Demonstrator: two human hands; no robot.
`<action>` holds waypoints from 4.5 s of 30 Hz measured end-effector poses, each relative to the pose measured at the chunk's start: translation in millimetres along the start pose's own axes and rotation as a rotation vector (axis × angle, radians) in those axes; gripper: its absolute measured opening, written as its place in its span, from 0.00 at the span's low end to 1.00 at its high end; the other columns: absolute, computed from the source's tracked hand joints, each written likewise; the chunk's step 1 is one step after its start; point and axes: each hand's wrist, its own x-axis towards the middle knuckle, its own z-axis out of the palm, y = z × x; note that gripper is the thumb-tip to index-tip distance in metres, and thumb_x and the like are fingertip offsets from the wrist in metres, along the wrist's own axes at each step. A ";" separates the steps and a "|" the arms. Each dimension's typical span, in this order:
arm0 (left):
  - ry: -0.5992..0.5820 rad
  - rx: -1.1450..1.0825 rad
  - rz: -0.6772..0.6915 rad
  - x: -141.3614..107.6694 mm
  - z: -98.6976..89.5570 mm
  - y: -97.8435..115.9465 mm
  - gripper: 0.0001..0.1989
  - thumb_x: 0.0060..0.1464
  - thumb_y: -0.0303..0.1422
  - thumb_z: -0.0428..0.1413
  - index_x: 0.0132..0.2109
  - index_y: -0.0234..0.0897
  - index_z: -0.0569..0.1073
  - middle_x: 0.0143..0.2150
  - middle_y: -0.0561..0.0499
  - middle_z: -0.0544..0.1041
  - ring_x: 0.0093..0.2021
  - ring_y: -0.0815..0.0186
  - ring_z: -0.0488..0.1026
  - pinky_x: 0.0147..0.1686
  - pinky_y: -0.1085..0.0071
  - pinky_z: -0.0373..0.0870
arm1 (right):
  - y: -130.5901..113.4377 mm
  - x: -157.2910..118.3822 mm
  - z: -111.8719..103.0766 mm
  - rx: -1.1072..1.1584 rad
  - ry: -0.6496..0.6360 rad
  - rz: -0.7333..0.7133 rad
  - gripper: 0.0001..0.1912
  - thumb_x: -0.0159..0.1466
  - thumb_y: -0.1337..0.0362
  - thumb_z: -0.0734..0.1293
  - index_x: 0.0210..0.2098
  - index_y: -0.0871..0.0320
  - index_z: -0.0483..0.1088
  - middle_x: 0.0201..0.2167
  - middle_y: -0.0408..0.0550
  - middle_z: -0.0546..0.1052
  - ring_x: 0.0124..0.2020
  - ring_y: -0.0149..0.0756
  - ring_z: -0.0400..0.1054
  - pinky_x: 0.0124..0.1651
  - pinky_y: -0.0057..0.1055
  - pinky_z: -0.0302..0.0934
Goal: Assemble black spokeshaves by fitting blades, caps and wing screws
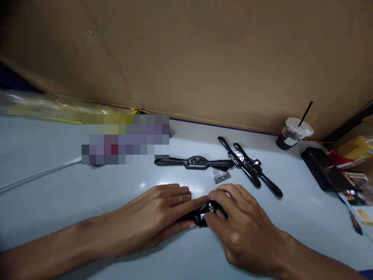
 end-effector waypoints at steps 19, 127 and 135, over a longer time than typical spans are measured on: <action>0.011 0.006 0.012 -0.7 0.9 -0.7 0.16 0.73 0.35 0.51 0.62 0.33 0.68 0.35 0.50 0.79 0.33 0.61 0.77 0.33 0.65 0.72 | 1.8 -1.7 -2.4 -0.109 0.057 0.005 0.16 0.66 0.81 0.60 0.36 0.63 0.77 0.43 0.58 0.78 0.47 0.46 0.68 0.44 0.41 0.72; 0.098 0.031 0.083 -3.0 9.0 1.3 0.09 0.72 0.34 0.53 0.51 0.32 0.72 0.36 0.51 0.80 0.32 0.63 0.75 0.31 0.63 0.69 | -5.2 -4.7 22.6 0.003 0.036 0.185 0.12 0.74 0.65 0.62 0.35 0.59 0.74 0.27 0.44 0.69 0.30 0.36 0.59 0.38 0.36 0.53; 0.093 0.025 0.069 -1.2 6.8 1.8 0.06 0.72 0.33 0.53 0.46 0.35 0.72 0.34 0.52 0.78 0.31 0.64 0.74 0.30 0.64 0.68 | -9.6 -1.0 22.9 0.101 0.051 0.243 0.07 0.66 0.73 0.61 0.38 0.59 0.70 0.31 0.45 0.71 0.33 0.37 0.61 0.39 0.36 0.55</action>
